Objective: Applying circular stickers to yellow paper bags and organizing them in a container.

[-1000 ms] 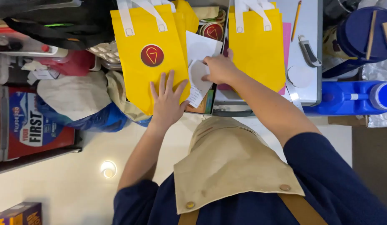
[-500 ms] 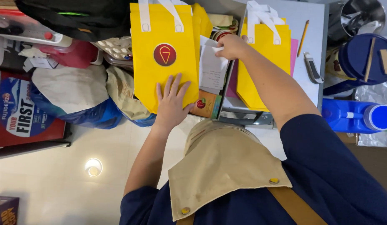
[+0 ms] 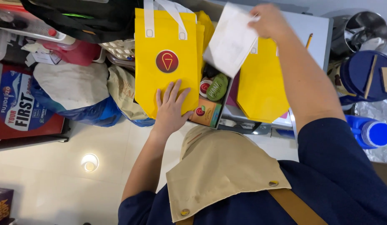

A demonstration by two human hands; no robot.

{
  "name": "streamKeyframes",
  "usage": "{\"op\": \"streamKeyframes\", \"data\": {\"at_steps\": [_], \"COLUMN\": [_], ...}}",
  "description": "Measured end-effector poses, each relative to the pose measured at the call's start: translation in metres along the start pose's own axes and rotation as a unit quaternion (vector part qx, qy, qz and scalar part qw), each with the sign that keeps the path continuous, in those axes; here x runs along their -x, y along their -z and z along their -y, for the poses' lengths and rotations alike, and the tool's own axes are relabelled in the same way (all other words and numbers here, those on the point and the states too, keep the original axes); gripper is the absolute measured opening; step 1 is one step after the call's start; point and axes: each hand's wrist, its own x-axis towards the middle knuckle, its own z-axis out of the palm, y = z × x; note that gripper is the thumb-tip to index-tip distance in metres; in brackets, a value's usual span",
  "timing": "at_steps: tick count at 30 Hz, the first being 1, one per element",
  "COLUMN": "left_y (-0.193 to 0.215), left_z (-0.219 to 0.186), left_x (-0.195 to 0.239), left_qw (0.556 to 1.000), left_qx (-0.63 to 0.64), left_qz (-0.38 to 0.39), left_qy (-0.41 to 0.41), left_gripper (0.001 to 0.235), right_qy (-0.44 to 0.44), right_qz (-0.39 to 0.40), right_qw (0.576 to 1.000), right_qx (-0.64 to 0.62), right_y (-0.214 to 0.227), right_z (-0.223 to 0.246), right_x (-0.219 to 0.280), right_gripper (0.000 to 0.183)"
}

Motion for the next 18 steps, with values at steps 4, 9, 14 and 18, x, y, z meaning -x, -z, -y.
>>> {"op": "streamKeyframes", "data": {"at_steps": [4,9,14,18], "left_y": [0.002,0.003,0.002,0.001], "left_z": [-0.002,-0.004,-0.004,-0.005], "left_x": [0.0,-0.001,-0.001,0.0], "left_qw": [1.0,1.0,1.0,1.0], "left_qx": [0.002,0.007,-0.002,0.006], "left_qz": [0.011,0.015,0.008,0.006], "left_qy": [0.013,0.017,0.014,0.019], "left_gripper": [0.068,0.066,0.065,0.064], "right_qy": [-0.096,0.062,-0.003,-0.05], "right_qz": [-0.14,-0.416,-0.375,-0.308], "right_qw": [0.978,0.851,0.835,0.896], "right_qx": [-0.124,-0.313,-0.402,-0.316], "right_y": [0.014,-0.031,-0.065,-0.085], "right_z": [-0.019,-0.022,0.037,0.067], "right_x": [-0.006,-0.053,-0.051,-0.043], "right_gripper": [0.034,0.011,0.011,0.009]}}
